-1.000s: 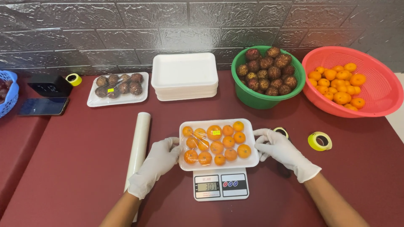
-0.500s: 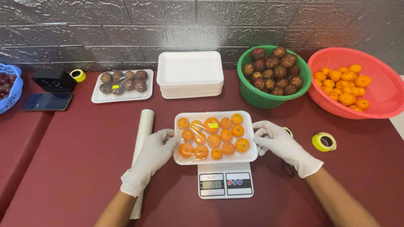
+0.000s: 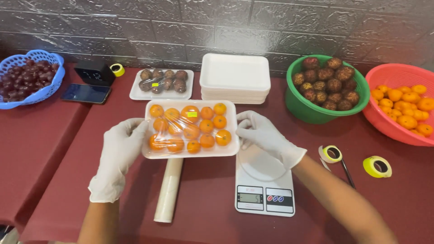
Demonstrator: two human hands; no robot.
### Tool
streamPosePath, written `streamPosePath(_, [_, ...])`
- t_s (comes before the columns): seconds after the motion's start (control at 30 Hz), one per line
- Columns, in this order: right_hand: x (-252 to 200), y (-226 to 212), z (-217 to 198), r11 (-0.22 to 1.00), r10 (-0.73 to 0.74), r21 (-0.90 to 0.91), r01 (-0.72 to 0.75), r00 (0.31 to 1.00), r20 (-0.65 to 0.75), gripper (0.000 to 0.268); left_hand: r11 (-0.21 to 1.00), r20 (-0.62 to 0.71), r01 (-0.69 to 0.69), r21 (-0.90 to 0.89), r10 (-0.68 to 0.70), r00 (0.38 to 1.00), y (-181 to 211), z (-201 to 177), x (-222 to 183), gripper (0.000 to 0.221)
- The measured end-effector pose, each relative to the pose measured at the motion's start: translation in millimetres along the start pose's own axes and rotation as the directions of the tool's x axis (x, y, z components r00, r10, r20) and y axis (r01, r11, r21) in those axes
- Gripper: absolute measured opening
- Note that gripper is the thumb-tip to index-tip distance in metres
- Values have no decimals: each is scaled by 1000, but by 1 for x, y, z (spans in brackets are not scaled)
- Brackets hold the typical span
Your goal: Weighing a tray of oranges and applying a handwritten label to the plastic wrap.
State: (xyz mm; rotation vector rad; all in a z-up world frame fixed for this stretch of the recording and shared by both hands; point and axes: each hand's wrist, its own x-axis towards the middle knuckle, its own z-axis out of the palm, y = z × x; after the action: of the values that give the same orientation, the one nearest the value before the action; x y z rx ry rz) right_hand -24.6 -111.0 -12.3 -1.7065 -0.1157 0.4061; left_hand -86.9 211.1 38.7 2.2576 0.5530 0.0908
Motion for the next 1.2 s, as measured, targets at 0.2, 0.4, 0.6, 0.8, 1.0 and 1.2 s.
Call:
streamPosePath(0.2, [41,-8,68,997,-60,45,55,992,107,55,995,-108,98,4,-97,989,-37,-41,17,34])
streamPosePath(0.4, [68,-22,124,995,-24,95,11,991,132,44,981,-165,173,-92,-187,968,-46,-72,31,34])
streamPosePath(0.6, [89,-30,160,994,92,55,-97,991,93,36,954,-179,243,-173,-273,945,-52,-89,53,39])
streamPosePath(0.8, [108,-27,186,993,64,95,-74,992,110,36,960,-219,210,-187,-249,943,-78,-97,83,38])
streamPosePath(1.0, [117,-35,202,990,74,-126,-69,997,35,36,953,-233,210,-217,-260,937,-99,-96,109,37])
streamPosePath(1.2, [142,6,194,994,-9,-108,15,998,57,42,968,-200,205,-146,-232,952,-130,-81,133,39])
